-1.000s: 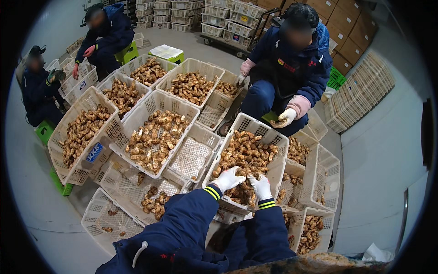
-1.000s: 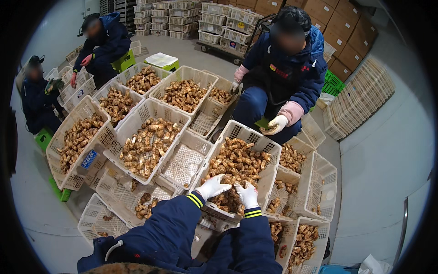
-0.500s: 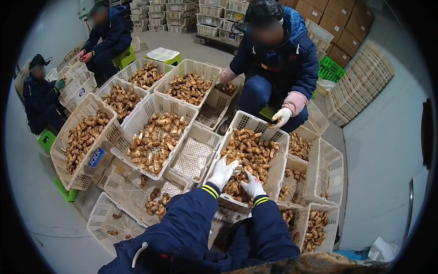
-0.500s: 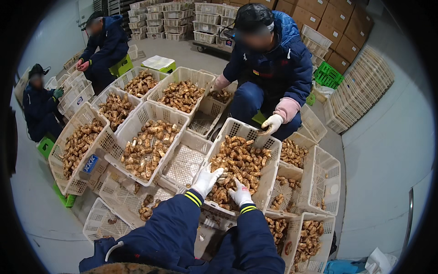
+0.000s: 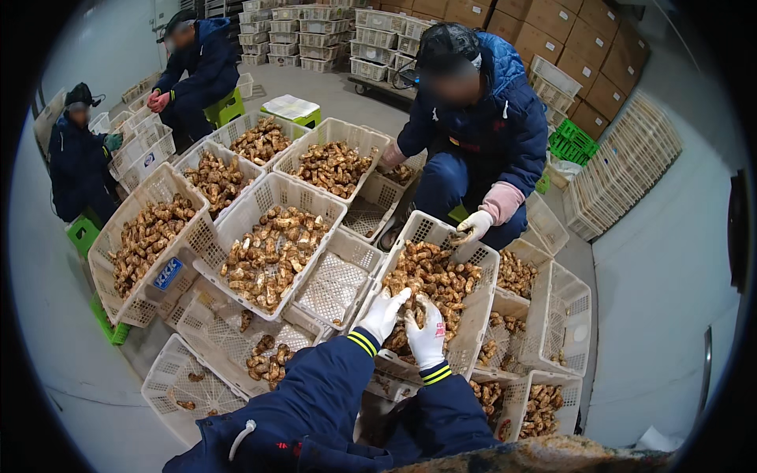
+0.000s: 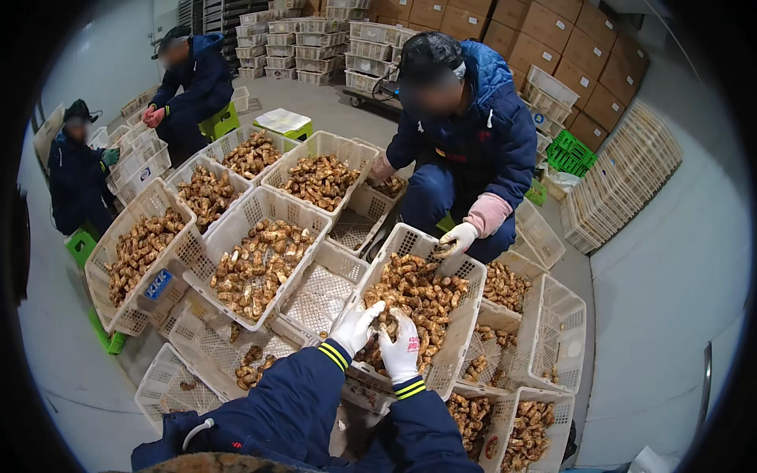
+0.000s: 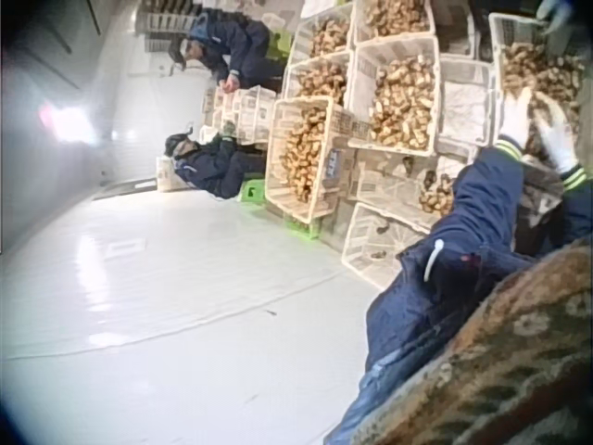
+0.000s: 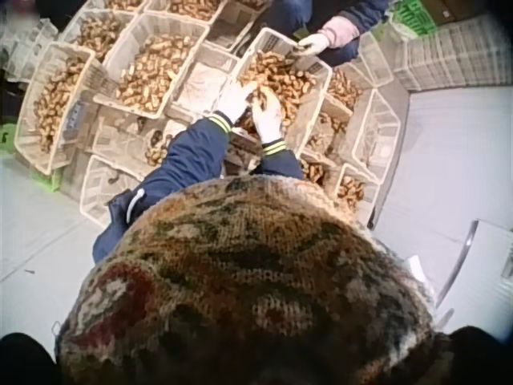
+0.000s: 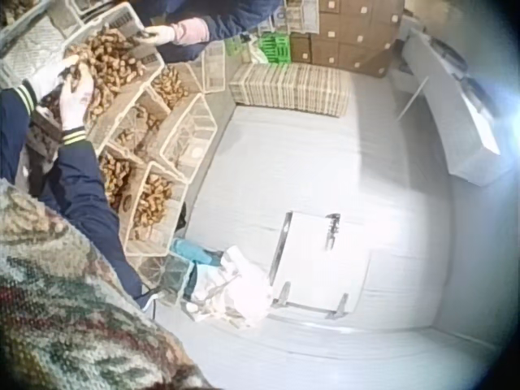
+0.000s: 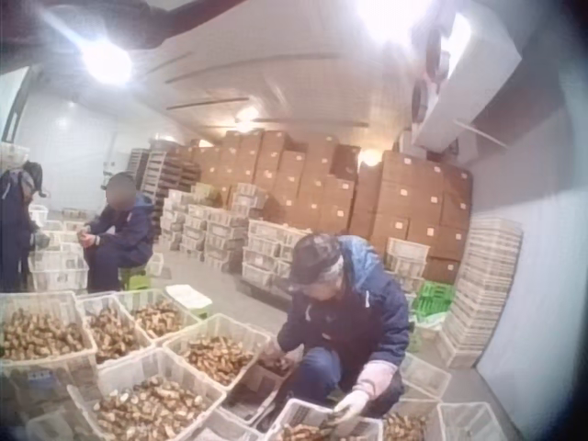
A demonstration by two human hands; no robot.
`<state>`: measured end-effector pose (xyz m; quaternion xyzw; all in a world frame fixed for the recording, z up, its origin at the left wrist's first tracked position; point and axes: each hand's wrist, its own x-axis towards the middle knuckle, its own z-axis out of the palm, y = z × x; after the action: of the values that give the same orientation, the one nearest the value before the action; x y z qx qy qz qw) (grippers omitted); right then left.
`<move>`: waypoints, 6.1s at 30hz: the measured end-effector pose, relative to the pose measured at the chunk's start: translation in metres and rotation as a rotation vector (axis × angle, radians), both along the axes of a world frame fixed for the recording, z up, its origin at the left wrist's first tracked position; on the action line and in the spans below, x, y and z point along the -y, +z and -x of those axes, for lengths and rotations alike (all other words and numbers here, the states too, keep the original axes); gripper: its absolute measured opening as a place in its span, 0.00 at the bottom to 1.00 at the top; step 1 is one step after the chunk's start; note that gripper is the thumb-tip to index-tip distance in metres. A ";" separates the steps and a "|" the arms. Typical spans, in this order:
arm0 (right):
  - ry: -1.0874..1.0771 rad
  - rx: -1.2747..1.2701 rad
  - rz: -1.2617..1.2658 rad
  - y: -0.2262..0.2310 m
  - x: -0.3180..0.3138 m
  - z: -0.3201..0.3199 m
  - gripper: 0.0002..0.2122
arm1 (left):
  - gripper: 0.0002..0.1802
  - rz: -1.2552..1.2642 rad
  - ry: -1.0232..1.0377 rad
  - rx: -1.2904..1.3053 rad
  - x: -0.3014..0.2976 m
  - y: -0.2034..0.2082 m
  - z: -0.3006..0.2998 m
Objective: The person sorts ginger roots by hand, picking them up from crates and placing them into other crates within a warehouse.
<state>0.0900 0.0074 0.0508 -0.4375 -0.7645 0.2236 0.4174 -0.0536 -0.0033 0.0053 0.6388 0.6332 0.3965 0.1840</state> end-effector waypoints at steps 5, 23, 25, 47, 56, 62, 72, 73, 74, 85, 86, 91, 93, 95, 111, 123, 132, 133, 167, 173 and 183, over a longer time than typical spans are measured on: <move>-0.029 -0.037 -0.069 -0.004 -0.007 -0.014 0.13 | 0.26 -0.076 -0.105 0.487 -0.005 0.006 -0.009; -0.349 -1.276 0.993 -0.079 -0.025 -0.105 0.31 | 0.31 -0.165 -0.416 -0.139 0.005 0.024 -0.140; -0.077 -1.258 0.794 -0.047 -0.015 -0.118 0.21 | 0.28 -0.170 -0.469 0.036 0.011 0.055 -0.138; -0.120 0.168 0.479 -0.028 -0.032 -0.084 0.23 | 0.18 0.109 0.365 0.950 -0.024 0.020 -0.043; -0.081 1.005 0.263 -0.096 -0.066 -0.037 0.24 | 0.17 0.040 0.319 1.208 -0.023 0.005 -0.011; -0.201 0.581 0.458 -0.086 -0.081 -0.045 0.23 | 0.16 0.050 0.393 1.120 -0.028 -0.012 -0.001; 0.330 -0.411 0.733 0.007 -0.062 -0.041 0.18 | 0.23 0.524 -0.089 1.367 -0.011 0.049 -0.029; 0.328 -0.424 0.736 0.004 -0.064 -0.035 0.18 | 0.22 0.541 -0.085 1.333 -0.007 0.048 -0.024; 0.125 -0.231 0.632 0.024 -0.063 -0.041 0.18 | 0.21 0.562 -0.101 1.304 -0.007 0.047 -0.022; -0.146 0.903 0.155 -0.120 -0.095 -0.057 0.22 | 0.15 0.398 0.073 1.261 -0.008 0.030 -0.016; -0.160 0.729 0.135 -0.122 -0.095 -0.063 0.22 | 0.15 0.447 0.124 1.358 -0.012 0.025 -0.016; -0.144 0.007 0.641 -0.044 -0.086 -0.054 0.25 | 0.17 0.161 -0.140 0.522 -0.006 -0.009 0.000; 0.208 -0.241 0.657 -0.030 -0.086 -0.056 0.23 | 0.18 0.182 -0.149 1.066 -0.014 -0.038 -0.013; 0.355 -0.394 0.823 -0.018 -0.081 -0.045 0.21 | 0.18 0.258 -0.136 1.398 -0.013 -0.009 -0.017; -0.229 0.187 0.477 -0.107 -0.114 -0.033 0.23 | 0.15 0.283 0.207 1.665 -0.020 -0.005 0.003; 0.415 -0.397 0.760 0.040 -0.053 0.003 0.25 | 0.14 0.278 0.234 1.635 -0.019 0.007 0.004; 0.099 0.743 0.578 -0.092 -0.074 -0.010 0.24 | 0.19 0.218 0.295 1.549 -0.015 0.023 -0.001; 0.071 0.628 0.583 -0.097 -0.081 -0.016 0.23 | 0.20 0.185 0.282 1.419 -0.012 0.017 0.001; -0.128 0.151 0.523 -0.064 -0.085 -0.074 0.18 | 0.25 0.183 0.343 0.820 -0.018 -0.020 0.012; -0.265 0.160 0.432 -0.064 -0.080 -0.076 0.19 | 0.30 0.295 0.304 0.660 -0.013 0.007 0.011; 0.164 1.134 0.728 -0.087 -0.075 -0.075 0.30 | 0.32 0.146 0.361 0.822 -0.024 -0.032 0.006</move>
<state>0.1647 0.0823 -0.0358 -0.5402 -0.7719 0.2337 -0.2405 -0.0596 0.0202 -0.0264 0.2932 0.6352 0.5971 0.3925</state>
